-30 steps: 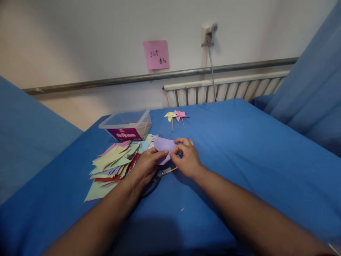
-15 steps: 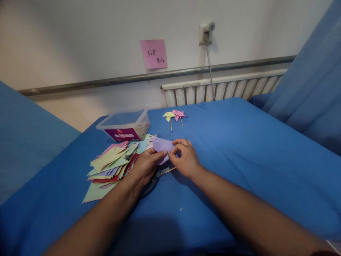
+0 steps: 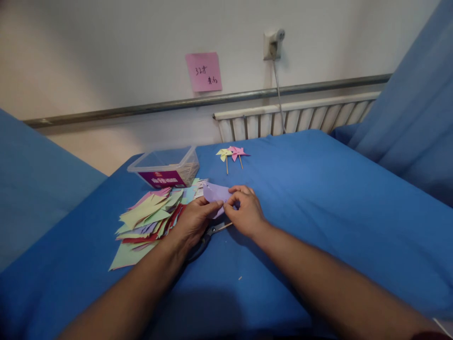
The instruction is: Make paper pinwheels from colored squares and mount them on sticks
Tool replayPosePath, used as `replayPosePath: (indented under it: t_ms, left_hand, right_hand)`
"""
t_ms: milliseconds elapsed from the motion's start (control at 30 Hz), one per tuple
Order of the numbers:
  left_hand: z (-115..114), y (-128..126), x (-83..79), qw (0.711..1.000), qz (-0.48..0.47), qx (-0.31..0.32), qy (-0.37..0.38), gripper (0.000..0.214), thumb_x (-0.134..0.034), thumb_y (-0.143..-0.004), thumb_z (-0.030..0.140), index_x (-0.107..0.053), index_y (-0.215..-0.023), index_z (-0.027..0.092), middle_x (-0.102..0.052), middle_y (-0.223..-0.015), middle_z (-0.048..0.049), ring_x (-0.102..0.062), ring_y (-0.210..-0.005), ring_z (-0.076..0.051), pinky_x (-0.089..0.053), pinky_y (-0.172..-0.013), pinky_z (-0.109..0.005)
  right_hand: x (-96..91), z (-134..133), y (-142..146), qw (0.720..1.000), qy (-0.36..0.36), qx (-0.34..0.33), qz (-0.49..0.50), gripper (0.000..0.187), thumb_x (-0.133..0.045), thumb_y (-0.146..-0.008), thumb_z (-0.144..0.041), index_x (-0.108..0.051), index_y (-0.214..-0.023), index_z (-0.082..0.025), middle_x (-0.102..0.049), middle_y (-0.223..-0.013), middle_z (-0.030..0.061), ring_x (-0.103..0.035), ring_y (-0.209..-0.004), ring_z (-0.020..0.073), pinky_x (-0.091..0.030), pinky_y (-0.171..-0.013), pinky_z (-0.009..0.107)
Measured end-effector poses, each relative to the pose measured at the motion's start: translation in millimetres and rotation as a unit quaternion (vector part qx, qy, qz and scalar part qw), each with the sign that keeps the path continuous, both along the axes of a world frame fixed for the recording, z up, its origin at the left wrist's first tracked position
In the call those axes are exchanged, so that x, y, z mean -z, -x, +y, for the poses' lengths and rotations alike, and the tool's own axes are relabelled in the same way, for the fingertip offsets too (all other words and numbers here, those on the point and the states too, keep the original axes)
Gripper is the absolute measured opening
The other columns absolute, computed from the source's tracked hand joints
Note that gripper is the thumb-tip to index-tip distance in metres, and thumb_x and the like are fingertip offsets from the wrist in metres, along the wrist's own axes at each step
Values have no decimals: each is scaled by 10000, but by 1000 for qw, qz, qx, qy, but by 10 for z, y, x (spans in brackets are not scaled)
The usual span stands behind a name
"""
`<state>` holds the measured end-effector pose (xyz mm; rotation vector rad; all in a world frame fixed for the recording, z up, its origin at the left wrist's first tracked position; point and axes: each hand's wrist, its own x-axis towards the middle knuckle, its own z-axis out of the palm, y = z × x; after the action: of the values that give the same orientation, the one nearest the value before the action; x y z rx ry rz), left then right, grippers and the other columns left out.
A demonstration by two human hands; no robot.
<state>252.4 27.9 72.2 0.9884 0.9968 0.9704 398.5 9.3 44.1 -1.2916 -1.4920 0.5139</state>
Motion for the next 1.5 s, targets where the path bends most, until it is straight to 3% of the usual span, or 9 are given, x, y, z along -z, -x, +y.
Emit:
replayPosePath:
  t_ms: [300,733,833,933,1033,1133,1233,1367,1500]
  left_hand:
    - [-6,-19,-23,996,69,-25,-42,252,-787,-567,234,-742,-795,138,-670,-652,-16,-511,-535,-94,-370,-537,-211]
    - [1,-13,-63,995,90,-30,-44,239,-800,-541,251,-734,-733,125,-648,-617,-22,-481,-513,-91,-346,-515,-213]
    - [3,17,-98,994,97,-23,-46,235,-792,-556,248,-732,-744,120,-671,-659,-34,-522,-543,-107,-383,-548,-219]
    - [3,62,-127,995,96,23,-25,255,-776,-588,258,-728,-792,115,-692,-720,-50,-572,-596,-131,-425,-593,-235]
    - [3,96,-142,992,106,71,-2,285,-771,-586,250,-719,-823,99,-690,-720,-61,-583,-594,-136,-438,-598,-246]
    - [4,109,-155,986,137,100,5,265,-769,-560,234,-704,-769,85,-662,-653,-56,-552,-539,-122,-417,-553,-238]
    - [6,112,-181,979,151,133,-2,225,-752,-565,228,-690,-727,84,-639,-629,-50,-536,-529,-115,-403,-537,-232]
    - [8,114,-196,975,172,138,-12,197,-726,-577,215,-688,-726,92,-614,-607,-31,-508,-508,-98,-380,-517,-219]
    - [16,101,-150,975,195,105,-36,176,-717,-577,224,-678,-700,105,-604,-600,-19,-496,-503,-94,-366,-510,-217]
  right_hand:
    - [25,7,14,1000,-3,6,3,125,-639,-727,-216,-595,-610,-223,-643,-1030,53,-582,-971,212,-413,-940,410]
    - [42,12,16,1000,5,-6,19,134,-633,-735,-222,-586,-610,-215,-641,-1033,56,-581,-1000,214,-418,-942,407]
    - [27,22,-1,998,2,-3,60,50,-642,-727,-247,-620,-760,-217,-613,-1101,60,-570,-1044,215,-432,-929,400]
    - [-22,44,-44,989,37,-4,140,389,-689,-693,-287,-579,-1062,-233,-596,-1156,66,-573,-1049,217,-451,-901,389]
    - [-89,63,-97,962,116,-74,237,562,-734,-658,-317,-509,-1165,-228,-635,-1051,58,-619,-913,209,-486,-809,371]
    - [-128,64,-140,923,187,-177,286,516,-758,-636,-317,-535,-1090,-217,-652,-916,29,-625,-778,187,-494,-710,337]
    - [-119,57,-163,913,200,-236,266,406,-787,-606,-292,-590,-951,-208,-647,-903,12,-610,-791,170,-477,-727,307]
    - [-82,50,-149,914,211,-233,257,336,-775,-609,-280,-598,-883,-197,-628,-832,-9,-581,-722,147,-455,-674,282]
    - [-54,54,-89,921,204,-195,269,288,-751,-612,-278,-584,-829,-191,-616,-771,-24,-558,-666,136,-443,-636,274]
